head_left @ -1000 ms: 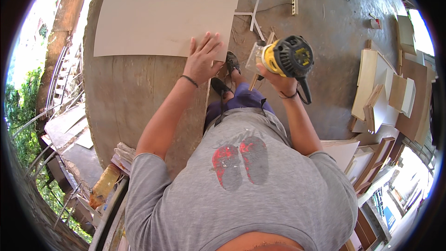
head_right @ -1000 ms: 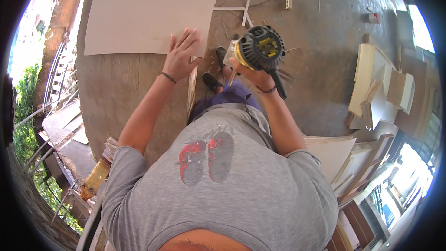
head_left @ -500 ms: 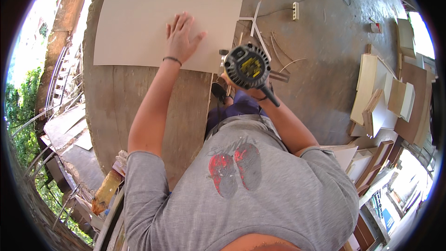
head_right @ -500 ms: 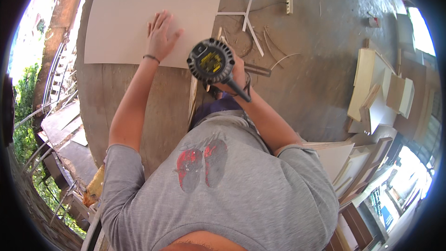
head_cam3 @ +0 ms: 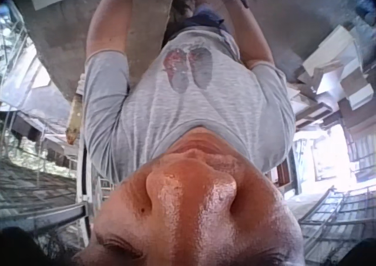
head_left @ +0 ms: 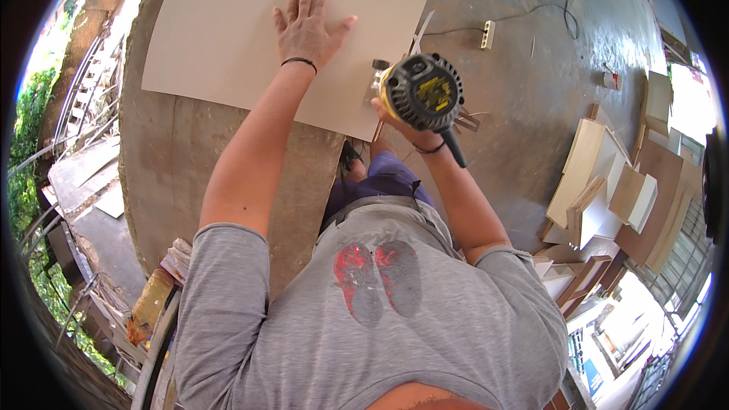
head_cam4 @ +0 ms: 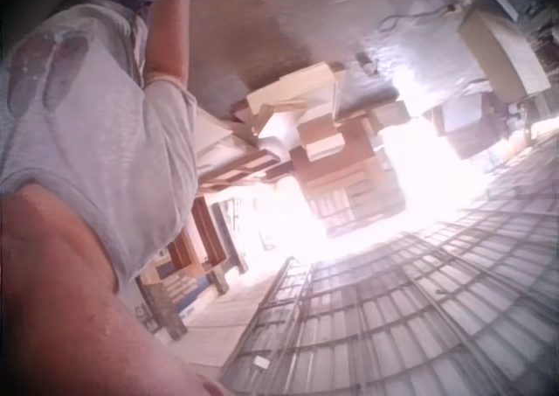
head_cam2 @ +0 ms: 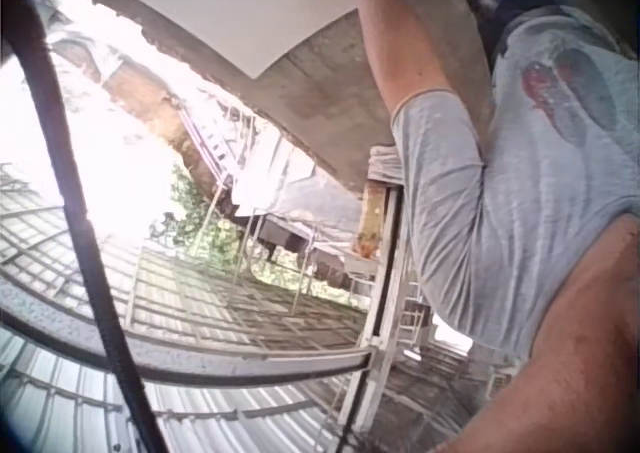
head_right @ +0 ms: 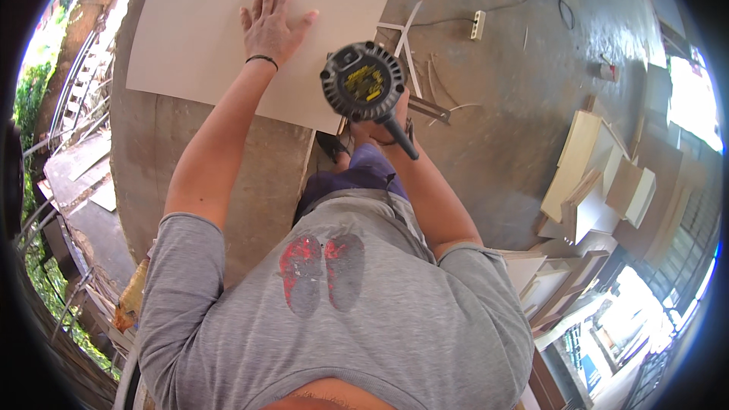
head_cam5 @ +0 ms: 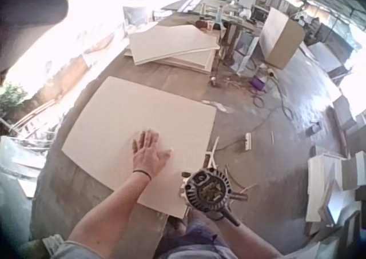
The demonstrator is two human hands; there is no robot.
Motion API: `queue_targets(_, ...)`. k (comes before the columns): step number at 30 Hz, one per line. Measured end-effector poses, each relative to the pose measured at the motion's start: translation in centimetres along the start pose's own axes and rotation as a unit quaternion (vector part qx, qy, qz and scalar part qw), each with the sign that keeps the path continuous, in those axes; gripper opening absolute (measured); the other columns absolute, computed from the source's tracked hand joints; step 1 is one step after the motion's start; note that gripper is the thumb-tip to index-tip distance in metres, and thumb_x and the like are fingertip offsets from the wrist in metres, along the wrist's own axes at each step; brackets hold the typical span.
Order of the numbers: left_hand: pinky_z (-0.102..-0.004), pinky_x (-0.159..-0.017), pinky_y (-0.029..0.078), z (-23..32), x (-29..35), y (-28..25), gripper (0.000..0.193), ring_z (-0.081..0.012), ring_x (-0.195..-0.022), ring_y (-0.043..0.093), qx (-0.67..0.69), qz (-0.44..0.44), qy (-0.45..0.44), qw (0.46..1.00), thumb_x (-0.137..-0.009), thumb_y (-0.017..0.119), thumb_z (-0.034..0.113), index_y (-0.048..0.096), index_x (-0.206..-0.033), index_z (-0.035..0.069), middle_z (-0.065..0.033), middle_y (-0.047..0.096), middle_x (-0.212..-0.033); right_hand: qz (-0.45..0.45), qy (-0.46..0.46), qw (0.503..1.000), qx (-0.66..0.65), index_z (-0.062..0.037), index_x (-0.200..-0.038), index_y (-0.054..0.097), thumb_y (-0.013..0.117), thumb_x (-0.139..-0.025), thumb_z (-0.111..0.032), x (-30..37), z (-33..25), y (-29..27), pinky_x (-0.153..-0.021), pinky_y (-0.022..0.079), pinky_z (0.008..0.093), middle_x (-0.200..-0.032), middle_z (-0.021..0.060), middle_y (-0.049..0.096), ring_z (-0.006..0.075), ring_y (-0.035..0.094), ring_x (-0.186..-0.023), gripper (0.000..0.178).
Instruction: The person sands the edges of wooden panels using a handheld power sander, then moves the finished panels to a stack before picking up a new larger piece.
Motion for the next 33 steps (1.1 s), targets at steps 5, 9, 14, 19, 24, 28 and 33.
queue_targets(5,-0.0514,-0.113,0.009,0.2,0.1,-0.6,0.078,-0.0257,-0.141,0.017,-0.009,0.002,0.006,1.0,-0.083,0.044,0.066,0.036,-0.142,0.017,-0.006,0.023,-0.152,0.05,-0.159,0.972,0.168,-0.0091,-0.095,0.066,0.078,-0.069,-0.021,-5.4,-8.1,-2.8,-0.076,0.051,0.0302,-0.086,0.0008,0.066,0.0149,0.063,-0.081,0.031)
queue_targets(9,-0.0517,-0.113,0.01,0.1,0.2,-0.5,0.076,-0.0254,-0.141,0.017,-0.007,0.012,0.008,1.0,-0.083,0.045,0.065,0.038,-0.141,0.016,-0.0055,0.023,-0.152,0.035,-0.102,0.987,0.12,-0.0053,-0.098,0.065,0.08,-0.068,-0.016,-7.6,-7.8,-3.8,-0.076,0.052,0.0287,-0.089,0.0032,0.067,0.0135,0.063,-0.081,0.036)
queue_targets(14,-0.0515,-0.112,0.011,0.2,0.2,-0.8,0.076,-0.0252,-0.141,0.017,-0.007,0.015,0.011,1.0,-0.083,0.045,0.064,0.039,-0.141,0.016,-0.0049,0.023,-0.152,0.036,-0.115,0.986,0.119,-0.0042,-0.099,0.065,0.082,-0.066,-0.016,-9.1,-7.5,-4.6,-0.075,0.052,0.0281,-0.091,0.0041,0.067,0.0133,0.064,-0.081,0.039)
queue_targets(19,-0.0519,-0.112,0.011,0.3,0.2,-1.0,0.075,-0.0255,-0.142,0.016,-0.032,-0.007,0.011,0.999,-0.084,0.045,0.064,0.038,-0.141,0.016,-0.0045,0.022,-0.153,0.048,-0.129,0.984,0.11,-0.0038,-0.099,0.065,0.083,-0.065,-0.016,-10.8,-7.0,-5.3,-0.075,0.052,0.0278,-0.092,0.0037,0.066,0.0132,0.063,-0.08,0.04)
queue_targets(24,-0.0516,-0.112,0.011,0.3,0.3,-1.1,0.074,-0.0253,-0.142,0.015,-0.038,-0.022,0.009,0.999,-0.085,0.045,0.062,0.036,-0.142,0.016,-0.0044,0.022,-0.153,0.098,-0.115,0.987,0.047,-0.0105,-0.09,0.069,0.084,-0.061,-0.029,-13.4,-6.8,-6.7,-0.069,0.054,0.0315,-0.084,0.0039,0.07,0.0173,0.067,-0.075,0.038)
queue_targets(28,-0.0498,-0.113,0.011,0.3,0.4,-1.2,0.073,-0.0246,-0.142,0.014,-0.044,-0.034,0.005,0.998,-0.086,0.046,0.06,0.035,-0.143,0.017,-0.0042,0.022,-0.153,0.113,-0.147,0.979,0.08,-0.0091,-0.097,0.066,0.085,-0.06,-0.028,-15.7,-5.8,-7.8,-0.071,0.054,0.0304,-0.09,0.0057,0.069,0.019,0.067,-0.08,0.045)
queue_targets(33,-0.0475,-0.114,0.009,0.3,0.5,-1.3,0.072,-0.0242,-0.142,0.013,-0.052,-0.05,0.0,0.997,-0.086,0.047,0.059,0.034,-0.143,0.017,-0.0041,0.021,-0.153,0.108,-0.151,0.981,0.059,-0.0068,-0.1,0.062,0.086,-0.059,-0.03,-18.7,-4.2,-8.9,-0.074,0.054,0.032,-0.094,0.0072,0.067,0.0199,0.066,-0.083,0.053)
Point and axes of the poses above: each hand's wrist, its own x-axis away from the middle knuckle, its own y-axis out of the palm, z = x × y, the point moved 6 cm from there along -x, towards the middle knuckle
